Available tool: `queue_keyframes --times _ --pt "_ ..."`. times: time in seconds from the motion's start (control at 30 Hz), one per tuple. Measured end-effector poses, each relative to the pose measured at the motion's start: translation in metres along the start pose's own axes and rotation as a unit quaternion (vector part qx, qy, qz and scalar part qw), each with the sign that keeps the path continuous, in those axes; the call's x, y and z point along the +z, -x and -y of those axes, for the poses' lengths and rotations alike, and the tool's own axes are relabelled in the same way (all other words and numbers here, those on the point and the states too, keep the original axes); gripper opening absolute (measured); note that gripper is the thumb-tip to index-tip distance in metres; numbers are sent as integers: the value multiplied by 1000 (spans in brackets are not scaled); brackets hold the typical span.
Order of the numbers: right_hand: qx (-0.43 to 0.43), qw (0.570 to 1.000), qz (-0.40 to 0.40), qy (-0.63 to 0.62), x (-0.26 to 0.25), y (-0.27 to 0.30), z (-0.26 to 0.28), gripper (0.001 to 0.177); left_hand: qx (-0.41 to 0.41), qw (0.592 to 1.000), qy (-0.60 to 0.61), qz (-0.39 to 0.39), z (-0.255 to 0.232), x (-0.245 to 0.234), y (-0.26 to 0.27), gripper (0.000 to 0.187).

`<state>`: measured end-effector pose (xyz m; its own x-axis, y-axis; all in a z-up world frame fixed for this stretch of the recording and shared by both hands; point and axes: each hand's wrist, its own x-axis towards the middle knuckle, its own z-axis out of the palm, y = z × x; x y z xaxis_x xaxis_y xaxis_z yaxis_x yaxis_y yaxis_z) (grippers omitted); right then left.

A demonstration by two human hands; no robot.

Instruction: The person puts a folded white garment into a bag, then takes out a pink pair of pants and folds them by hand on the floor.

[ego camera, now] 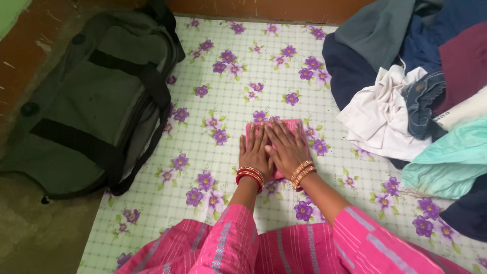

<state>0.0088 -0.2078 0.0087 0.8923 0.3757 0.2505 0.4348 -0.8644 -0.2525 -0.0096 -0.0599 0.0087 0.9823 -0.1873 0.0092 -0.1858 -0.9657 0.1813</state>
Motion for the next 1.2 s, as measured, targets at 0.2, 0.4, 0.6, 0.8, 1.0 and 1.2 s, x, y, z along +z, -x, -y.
queue_keyframes --times 0.2,0.4,0.6,0.8,1.0,1.2 --pt "-24 1000 3 16 7 -9 -10 69 -4 999 25 -37 -1 -2 1 79" --pt "30 999 10 -4 4 4 -35 70 -3 998 68 -9 1 -6 -2 80" --pt "41 999 7 18 2 5 -33 67 18 993 101 -64 5 -16 -1 85" --pt "49 997 44 48 3 6 -37 73 -50 974 180 -130 -23 3 -30 67" --pt "11 998 -19 64 19 3 -47 77 38 990 115 -77 -49 16 -37 102" --pt "72 997 18 37 6 3 -33 70 9 997 73 -34 -45 6 -35 104"
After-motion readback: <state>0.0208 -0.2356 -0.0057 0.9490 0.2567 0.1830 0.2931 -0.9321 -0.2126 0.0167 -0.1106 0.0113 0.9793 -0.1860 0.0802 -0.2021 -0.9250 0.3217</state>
